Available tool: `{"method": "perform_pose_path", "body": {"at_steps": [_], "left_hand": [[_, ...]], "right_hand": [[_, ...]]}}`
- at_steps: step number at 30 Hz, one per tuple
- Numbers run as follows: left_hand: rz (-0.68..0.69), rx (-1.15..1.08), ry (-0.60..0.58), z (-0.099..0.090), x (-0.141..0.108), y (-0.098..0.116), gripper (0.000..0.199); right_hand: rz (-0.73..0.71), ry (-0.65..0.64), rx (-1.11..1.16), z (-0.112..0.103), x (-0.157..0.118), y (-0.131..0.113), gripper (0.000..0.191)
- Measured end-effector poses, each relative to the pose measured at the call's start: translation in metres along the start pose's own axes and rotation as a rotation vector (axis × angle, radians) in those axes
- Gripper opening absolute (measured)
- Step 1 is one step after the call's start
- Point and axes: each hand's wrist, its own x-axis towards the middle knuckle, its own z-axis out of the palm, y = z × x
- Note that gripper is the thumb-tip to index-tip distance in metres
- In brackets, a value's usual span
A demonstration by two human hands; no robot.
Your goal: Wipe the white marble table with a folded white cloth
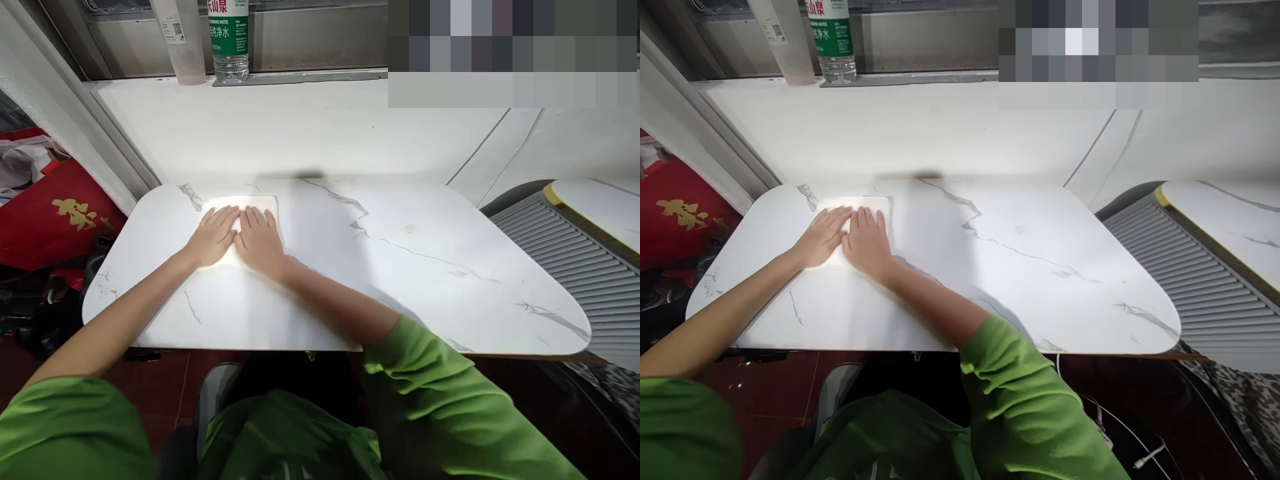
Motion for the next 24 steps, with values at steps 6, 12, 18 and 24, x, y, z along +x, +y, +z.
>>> {"method": "perform_pose_path", "body": {"at_steps": [6,12,18,24], "left_hand": [[-0.032,0.055,0.089,-0.004,-0.106,0.027,0.055],[-0.07,0.096,0.135,-0.007,-0.158,0.032,0.055],[-0.059,0.069,0.067,-0.016,-0.107,-0.022,0.055],[-0.036,0.039,0.046,-0.02,-0.007,-0.09,0.055]], "right_hand": [[-0.2,-0.08,0.027,-0.023,-0.063,-0.054,0.058],[-0.39,-0.107,0.037,-0.026,-0.081,-0.082,0.059],[-0.283,-0.144,0.003,-0.003,-0.025,-0.081,0.06],[-0.153,-0.137,-0.05,0.026,0.071,-0.052,0.058]]}}
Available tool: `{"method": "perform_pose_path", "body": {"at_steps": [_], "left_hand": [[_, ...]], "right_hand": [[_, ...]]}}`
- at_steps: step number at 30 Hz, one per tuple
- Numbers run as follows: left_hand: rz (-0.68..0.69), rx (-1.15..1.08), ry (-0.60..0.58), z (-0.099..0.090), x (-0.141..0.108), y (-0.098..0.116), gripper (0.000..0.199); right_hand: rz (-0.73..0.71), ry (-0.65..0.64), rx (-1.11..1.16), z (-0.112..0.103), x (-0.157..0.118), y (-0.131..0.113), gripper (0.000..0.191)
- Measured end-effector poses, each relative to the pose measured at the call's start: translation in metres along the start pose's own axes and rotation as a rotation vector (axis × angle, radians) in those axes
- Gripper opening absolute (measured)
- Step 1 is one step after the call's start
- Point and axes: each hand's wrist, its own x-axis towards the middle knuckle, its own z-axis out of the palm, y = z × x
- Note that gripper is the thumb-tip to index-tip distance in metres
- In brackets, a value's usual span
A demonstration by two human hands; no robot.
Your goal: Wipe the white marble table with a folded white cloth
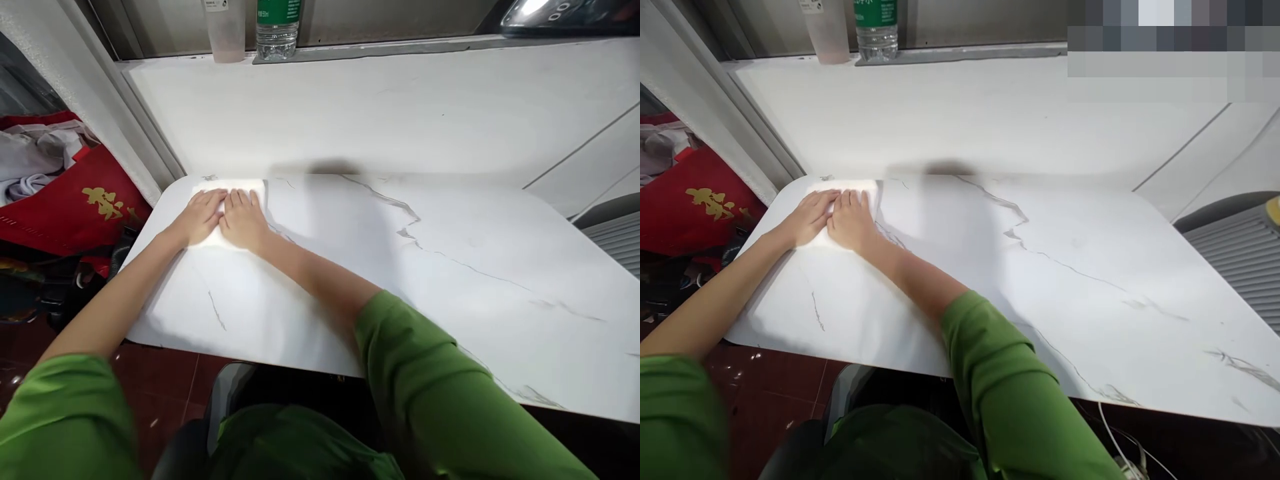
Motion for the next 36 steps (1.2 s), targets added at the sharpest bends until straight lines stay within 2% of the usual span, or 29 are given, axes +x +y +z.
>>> {"method": "perform_pose_path", "body": {"at_steps": [3,6,9,12,16,19,25,30,33,36], "left_hand": [[-0.011,-0.003,0.017,0.005,0.044,-0.018,0.053],[-0.027,-0.005,0.026,0.009,0.068,-0.025,0.053],[-0.029,-0.017,0.024,0.011,0.07,-0.026,0.054],[-0.05,-0.015,0.026,0.012,0.06,-0.022,0.055],[-0.071,-0.007,0.017,0.01,0.035,-0.009,0.058],[-0.069,-0.001,0.007,0.006,0.005,0.001,0.059],[-0.038,0.009,0.027,-0.004,-0.082,0.019,0.059],[-0.08,0.037,0.081,-0.007,-0.153,0.041,0.057],[-0.09,0.037,0.085,-0.007,-0.169,0.047,0.056],[-0.092,0.02,0.072,-0.008,-0.162,0.039,0.057]], "right_hand": [[0.036,0.008,-0.019,0.006,0.035,0.024,0.055],[0.065,0.031,-0.027,0.012,0.053,0.039,0.054],[0.075,0.073,-0.01,0.016,0.054,0.042,0.054],[0.07,0.063,-0.006,0.016,0.047,0.039,0.055],[0.06,0.016,-0.024,0.011,0.028,0.028,0.055],[0.037,-0.001,-0.013,0.006,0.008,0.009,0.056],[-0.031,-0.024,0.041,-0.002,-0.049,-0.05,0.061],[-0.203,-0.028,0.049,-0.014,-0.089,-0.087,0.062],[-0.246,-0.056,0.056,-0.017,-0.094,-0.093,0.061],[-0.234,-0.043,0.075,-0.013,-0.083,-0.09,0.06]]}}
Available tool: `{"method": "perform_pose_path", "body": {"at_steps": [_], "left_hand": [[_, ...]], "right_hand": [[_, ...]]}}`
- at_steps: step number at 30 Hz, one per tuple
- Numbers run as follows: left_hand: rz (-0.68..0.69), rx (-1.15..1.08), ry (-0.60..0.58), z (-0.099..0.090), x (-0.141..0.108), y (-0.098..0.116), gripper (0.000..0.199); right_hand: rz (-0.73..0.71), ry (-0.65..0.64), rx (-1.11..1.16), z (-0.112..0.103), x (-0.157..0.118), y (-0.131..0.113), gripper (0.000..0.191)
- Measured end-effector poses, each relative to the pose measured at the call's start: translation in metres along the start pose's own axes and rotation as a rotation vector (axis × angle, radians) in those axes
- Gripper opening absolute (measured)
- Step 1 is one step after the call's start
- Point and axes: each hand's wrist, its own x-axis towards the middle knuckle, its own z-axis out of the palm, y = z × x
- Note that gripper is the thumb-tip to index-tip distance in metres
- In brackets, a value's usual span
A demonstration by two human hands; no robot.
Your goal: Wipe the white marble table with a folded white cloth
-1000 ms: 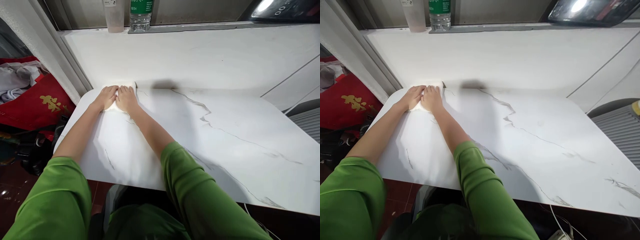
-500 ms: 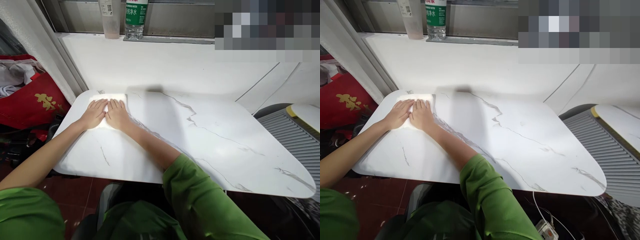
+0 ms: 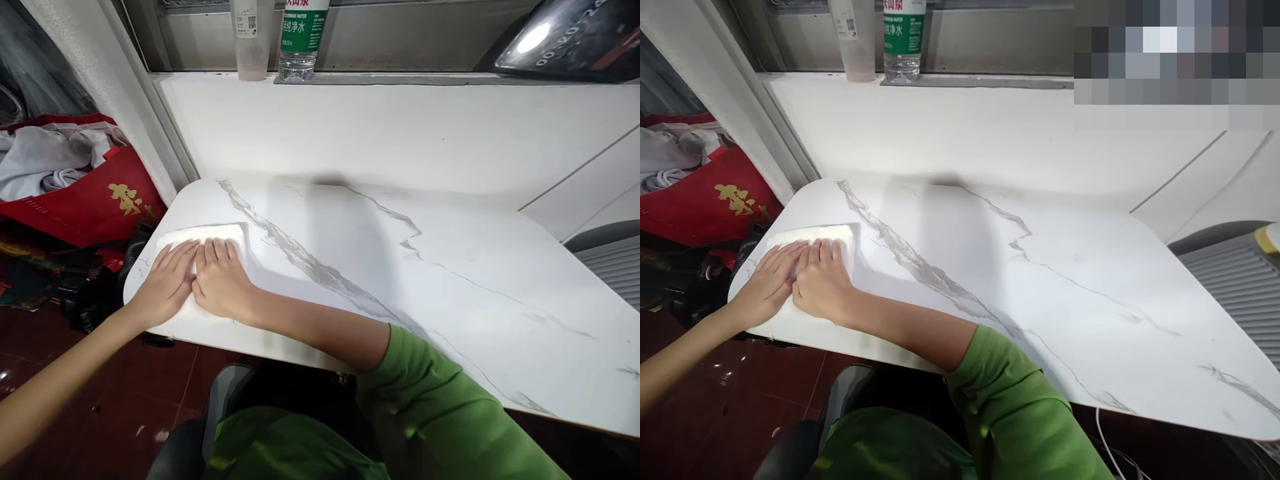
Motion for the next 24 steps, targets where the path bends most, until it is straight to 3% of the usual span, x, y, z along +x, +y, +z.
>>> {"method": "perform_pose_path", "body": {"at_steps": [4,9,14,18,24], "left_hand": [[-0.013,-0.025,-0.027,-0.001,0.043,-0.025,0.056],[-0.001,-0.033,-0.017,0.01,0.127,-0.055,0.057],[-0.072,-0.02,0.015,0.029,0.196,-0.055,0.055],[-0.098,-0.013,-0.001,0.033,0.208,-0.044,0.056],[-0.101,-0.011,-0.031,0.029,0.19,-0.028,0.057]], "right_hand": [[0.052,0.051,-0.007,0.01,0.032,0.024,0.058],[0.143,0.097,-0.018,0.018,0.086,0.077,0.054],[0.231,0.082,-0.019,0.02,0.116,0.134,0.054],[0.228,0.051,-0.031,0.019,0.116,0.154,0.055],[0.215,0.02,-0.054,0.014,0.1,0.148,0.056]]}}
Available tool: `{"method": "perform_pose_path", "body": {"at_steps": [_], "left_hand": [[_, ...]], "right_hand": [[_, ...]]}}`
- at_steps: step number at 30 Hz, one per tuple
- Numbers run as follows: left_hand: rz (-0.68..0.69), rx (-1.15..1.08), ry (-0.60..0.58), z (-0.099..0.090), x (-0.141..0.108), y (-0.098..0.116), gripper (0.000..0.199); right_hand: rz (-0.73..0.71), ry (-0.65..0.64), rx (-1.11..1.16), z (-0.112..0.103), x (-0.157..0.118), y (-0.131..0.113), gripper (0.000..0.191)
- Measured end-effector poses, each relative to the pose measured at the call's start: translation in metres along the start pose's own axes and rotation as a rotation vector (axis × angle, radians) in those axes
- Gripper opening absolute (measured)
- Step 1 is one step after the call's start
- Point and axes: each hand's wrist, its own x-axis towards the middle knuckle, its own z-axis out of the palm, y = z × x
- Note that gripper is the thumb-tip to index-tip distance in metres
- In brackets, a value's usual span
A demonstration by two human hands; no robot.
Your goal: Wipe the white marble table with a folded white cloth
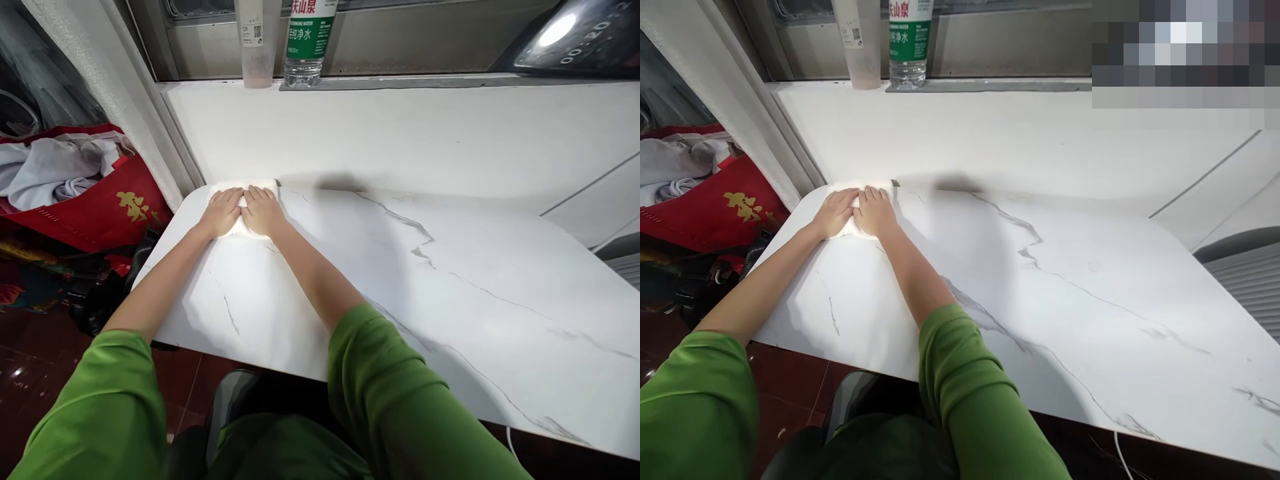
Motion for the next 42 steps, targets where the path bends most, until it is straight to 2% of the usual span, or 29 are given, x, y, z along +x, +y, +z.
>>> {"method": "perform_pose_path", "body": {"at_steps": [3,6,10,15,17,19,22,25,32,37,39,42], "left_hand": [[0.03,0.009,-0.015,0.001,-0.014,0.014,0.058],[0.1,0.025,-0.05,0.003,-0.035,0.037,0.059],[0.207,0.036,-0.057,0.008,-0.08,0.085,0.059],[0.312,0.023,0.051,0.012,-0.147,0.153,0.055],[0.334,0.017,0.068,0.013,-0.163,0.171,0.054],[0.347,0.01,0.071,0.014,-0.169,0.181,0.054],[0.343,-0.003,0.046,0.018,-0.157,0.184,0.056],[0.316,-0.007,0.008,0.023,-0.127,0.18,0.058],[0.267,0.018,-0.092,0.032,-0.018,0.165,0.06],[0.236,0.0,-0.079,0.038,0.054,0.16,0.058],[0.223,-0.011,-0.077,0.039,0.07,0.16,0.058],[0.211,-0.023,-0.064,0.04,0.076,0.162,0.057]], "right_hand": [[-0.017,0.018,-0.008,-0.006,-0.025,-0.001,0.056],[-0.023,0.047,-0.029,-0.015,-0.067,-0.003,0.057],[-0.003,0.051,-0.075,-0.031,-0.14,-0.006,0.058],[-0.112,0.07,-0.105,-0.051,-0.231,-0.007,0.06],[-0.12,0.076,-0.101,-0.058,-0.254,-0.008,0.06],[-0.093,0.06,-0.087,-0.063,-0.265,-0.007,0.06],[-0.025,-0.007,-0.056,-0.067,-0.26,0.0,0.062],[0.059,-0.068,-0.036,-0.067,-0.236,0.015,0.063],[0.162,-0.011,-0.035,-0.063,-0.155,0.075,0.059],[0.187,0.029,-0.024,-0.058,-0.103,0.125,0.058],[0.198,0.055,-0.018,-0.054,-0.091,0.138,0.057],[0.205,0.088,-0.019,-0.05,-0.086,0.146,0.057]]}}
